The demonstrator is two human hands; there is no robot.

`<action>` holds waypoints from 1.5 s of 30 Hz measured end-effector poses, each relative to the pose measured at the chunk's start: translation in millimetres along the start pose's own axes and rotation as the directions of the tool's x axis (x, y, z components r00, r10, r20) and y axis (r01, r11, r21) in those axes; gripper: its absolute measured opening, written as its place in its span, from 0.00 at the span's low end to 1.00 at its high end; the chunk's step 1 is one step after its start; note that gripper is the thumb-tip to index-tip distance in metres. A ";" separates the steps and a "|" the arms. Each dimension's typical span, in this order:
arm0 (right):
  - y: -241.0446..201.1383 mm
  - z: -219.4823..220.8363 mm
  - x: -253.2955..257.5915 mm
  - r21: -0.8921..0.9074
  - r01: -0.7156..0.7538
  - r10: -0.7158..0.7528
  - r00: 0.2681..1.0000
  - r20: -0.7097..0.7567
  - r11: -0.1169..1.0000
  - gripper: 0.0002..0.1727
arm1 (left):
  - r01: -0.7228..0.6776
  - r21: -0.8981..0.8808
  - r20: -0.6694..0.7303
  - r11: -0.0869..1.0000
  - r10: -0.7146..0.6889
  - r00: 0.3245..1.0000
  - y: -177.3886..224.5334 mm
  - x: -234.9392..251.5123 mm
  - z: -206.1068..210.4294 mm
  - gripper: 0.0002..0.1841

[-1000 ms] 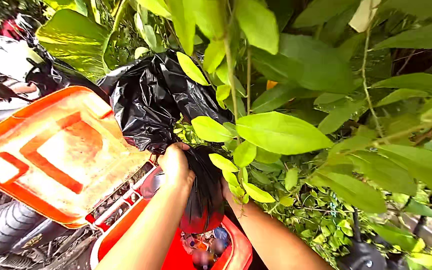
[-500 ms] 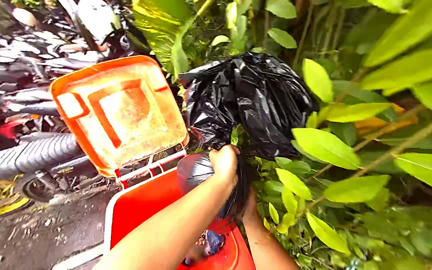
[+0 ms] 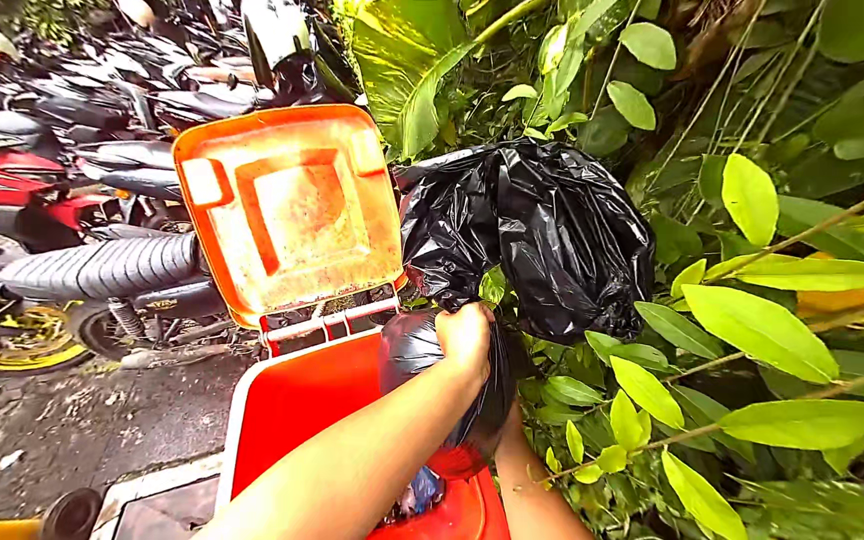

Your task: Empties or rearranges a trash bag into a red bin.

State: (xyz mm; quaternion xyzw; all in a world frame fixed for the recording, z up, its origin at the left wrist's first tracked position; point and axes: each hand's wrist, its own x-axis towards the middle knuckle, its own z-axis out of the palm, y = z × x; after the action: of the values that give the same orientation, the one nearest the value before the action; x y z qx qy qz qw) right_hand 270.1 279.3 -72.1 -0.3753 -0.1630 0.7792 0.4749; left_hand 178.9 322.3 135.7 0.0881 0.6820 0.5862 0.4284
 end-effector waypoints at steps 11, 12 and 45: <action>-8.9 -5.2 6.5 -0.051 0.017 -0.016 1.000 0.006 0.999 0.48 | 0.061 0.025 0.020 0.998 -0.061 0.998 -3.1 -8.6 -0.7 0.14; -6.2 -13.2 9.3 -0.091 0.025 -0.022 0.999 0.031 0.996 0.45 | 0.058 0.014 0.012 0.998 -0.058 0.998 -2.8 -6.7 0.1 0.13; -8.9 -15.4 16.9 -0.202 0.098 -0.062 0.983 0.174 0.974 0.28 | 0.075 -0.009 -0.005 0.997 -0.075 0.997 -3.0 -6.7 1.3 0.16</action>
State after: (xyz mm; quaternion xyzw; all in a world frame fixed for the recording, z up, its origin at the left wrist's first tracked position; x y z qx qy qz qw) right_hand 282.5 296.7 -84.2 -0.3502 -0.2984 0.7663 0.4484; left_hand 185.1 318.2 136.3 0.0591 0.6834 0.5730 0.4485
